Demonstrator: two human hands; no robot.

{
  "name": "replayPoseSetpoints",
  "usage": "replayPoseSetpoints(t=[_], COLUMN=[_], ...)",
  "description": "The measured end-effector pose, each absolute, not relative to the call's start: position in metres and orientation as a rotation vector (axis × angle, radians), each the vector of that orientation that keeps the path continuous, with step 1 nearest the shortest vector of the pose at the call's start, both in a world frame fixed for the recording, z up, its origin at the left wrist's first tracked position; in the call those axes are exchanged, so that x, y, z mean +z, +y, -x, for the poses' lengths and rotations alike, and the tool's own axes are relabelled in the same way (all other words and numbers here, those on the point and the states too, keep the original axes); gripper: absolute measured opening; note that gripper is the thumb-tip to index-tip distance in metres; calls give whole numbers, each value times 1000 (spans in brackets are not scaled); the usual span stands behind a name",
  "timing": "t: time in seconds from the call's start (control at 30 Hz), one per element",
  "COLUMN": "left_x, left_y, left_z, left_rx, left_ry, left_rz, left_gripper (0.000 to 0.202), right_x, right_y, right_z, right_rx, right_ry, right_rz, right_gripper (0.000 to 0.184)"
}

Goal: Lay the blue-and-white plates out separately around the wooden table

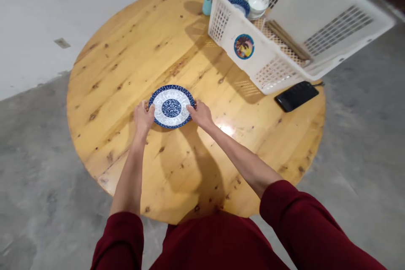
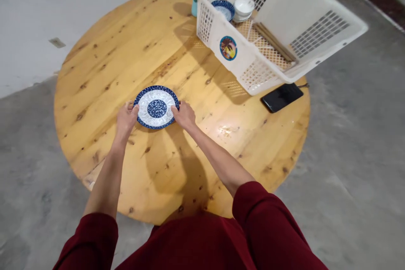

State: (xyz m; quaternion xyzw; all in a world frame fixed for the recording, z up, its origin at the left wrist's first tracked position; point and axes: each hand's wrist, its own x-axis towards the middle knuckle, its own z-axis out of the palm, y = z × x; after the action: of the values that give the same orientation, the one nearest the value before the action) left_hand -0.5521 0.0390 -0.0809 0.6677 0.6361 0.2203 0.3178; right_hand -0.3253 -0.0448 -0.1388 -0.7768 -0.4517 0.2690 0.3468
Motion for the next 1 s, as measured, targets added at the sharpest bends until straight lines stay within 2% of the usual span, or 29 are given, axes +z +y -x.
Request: replayPoseSetpoints(t=[0.1,0.3,0.47,0.57,0.8,0.9,1.0], left_x=[-66,-52,-54,-36,23,19,-4], left_y=[32,35,50,48,3,-36,-82], left_z=[551,543,534,527,488,465,441], left_rx=[523,380,486,604,869,882,760], left_ry=[1820,1888,2028,2025,1743,1459,1249], left_rz=[-1867,-1966,-1928,-1965,-2202,-2107,-1880], left_gripper=[39,46,49,49,50,53,54], right_x=[-127,-85,-61,-55,-54,-59,-67], right_y=[-51,-47,-41,-46,-85,-131,-192], right_z=[329,348,349,348,325,302,276], right_rx=[659,685,697,704,659,604,529], right_ry=[-1127,-1126,-1093,-992,-767,-647,-522], right_rz=[2075,2180,2280,2211,1963,1848,1832], right_gripper=[46,28,31,29,35,32,27])
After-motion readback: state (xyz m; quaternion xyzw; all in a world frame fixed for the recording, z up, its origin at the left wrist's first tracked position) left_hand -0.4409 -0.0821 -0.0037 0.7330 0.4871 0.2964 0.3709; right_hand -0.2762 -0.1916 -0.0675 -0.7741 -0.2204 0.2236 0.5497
